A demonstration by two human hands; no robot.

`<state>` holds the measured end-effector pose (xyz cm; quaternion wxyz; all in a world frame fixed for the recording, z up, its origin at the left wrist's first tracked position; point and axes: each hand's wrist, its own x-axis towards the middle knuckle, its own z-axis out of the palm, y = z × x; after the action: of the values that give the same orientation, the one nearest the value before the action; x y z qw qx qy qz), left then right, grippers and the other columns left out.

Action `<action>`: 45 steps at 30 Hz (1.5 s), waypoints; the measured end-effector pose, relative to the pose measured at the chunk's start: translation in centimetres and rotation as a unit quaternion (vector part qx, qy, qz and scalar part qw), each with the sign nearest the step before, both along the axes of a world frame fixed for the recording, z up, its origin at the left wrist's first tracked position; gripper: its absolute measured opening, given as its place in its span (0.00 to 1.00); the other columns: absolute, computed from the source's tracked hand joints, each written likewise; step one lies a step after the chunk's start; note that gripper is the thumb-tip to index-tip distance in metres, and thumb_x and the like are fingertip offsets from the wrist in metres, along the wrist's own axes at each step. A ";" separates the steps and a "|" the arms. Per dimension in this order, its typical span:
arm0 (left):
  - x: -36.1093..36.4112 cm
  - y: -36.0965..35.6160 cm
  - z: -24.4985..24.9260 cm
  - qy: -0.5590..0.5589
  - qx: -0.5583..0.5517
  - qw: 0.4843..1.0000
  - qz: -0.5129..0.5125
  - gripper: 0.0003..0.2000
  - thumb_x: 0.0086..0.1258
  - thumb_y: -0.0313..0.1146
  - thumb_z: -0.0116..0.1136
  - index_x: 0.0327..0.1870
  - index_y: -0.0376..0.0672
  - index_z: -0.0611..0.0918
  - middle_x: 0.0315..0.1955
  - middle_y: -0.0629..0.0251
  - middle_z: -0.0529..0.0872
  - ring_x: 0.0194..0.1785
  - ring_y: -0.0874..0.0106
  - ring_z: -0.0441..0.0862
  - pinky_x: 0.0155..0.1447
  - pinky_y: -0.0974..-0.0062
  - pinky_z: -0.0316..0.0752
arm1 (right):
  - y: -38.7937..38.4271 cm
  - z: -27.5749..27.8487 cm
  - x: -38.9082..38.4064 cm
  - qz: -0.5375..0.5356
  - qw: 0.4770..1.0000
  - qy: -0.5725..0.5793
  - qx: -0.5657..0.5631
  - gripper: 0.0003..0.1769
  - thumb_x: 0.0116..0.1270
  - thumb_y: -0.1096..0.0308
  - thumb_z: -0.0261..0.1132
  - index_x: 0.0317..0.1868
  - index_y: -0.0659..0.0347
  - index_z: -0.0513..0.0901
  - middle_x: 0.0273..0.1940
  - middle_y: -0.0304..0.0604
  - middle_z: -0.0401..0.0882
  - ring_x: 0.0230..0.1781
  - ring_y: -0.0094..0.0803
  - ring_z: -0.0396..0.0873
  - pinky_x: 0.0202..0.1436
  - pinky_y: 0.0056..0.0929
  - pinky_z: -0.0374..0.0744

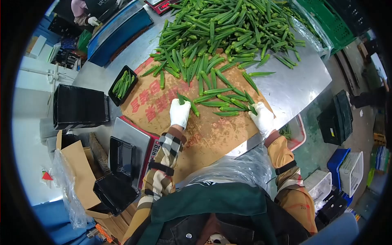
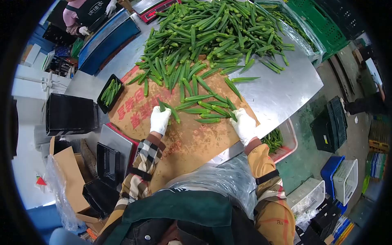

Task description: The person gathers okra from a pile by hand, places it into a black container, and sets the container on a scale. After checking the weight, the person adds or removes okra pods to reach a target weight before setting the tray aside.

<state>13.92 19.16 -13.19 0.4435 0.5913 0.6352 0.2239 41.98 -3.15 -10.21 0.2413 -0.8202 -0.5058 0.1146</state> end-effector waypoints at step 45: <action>8.0 0.6 7.3 -0.099 0.025 0.964 -0.244 0.14 0.70 0.26 0.62 0.54 0.36 0.80 0.40 0.65 0.87 0.42 0.77 0.82 0.50 0.74 0.78 | 4.7 4.6 5.9 -0.040 0.738 0.668 0.080 0.17 0.74 0.73 0.62 0.62 0.63 0.83 0.45 0.38 0.89 0.35 0.18 0.80 0.35 0.18 0.75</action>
<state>21.89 19.79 -5.90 0.5306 0.7141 0.4188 0.1820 47.85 1.52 -5.56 0.5861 -0.5303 -0.1883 0.5829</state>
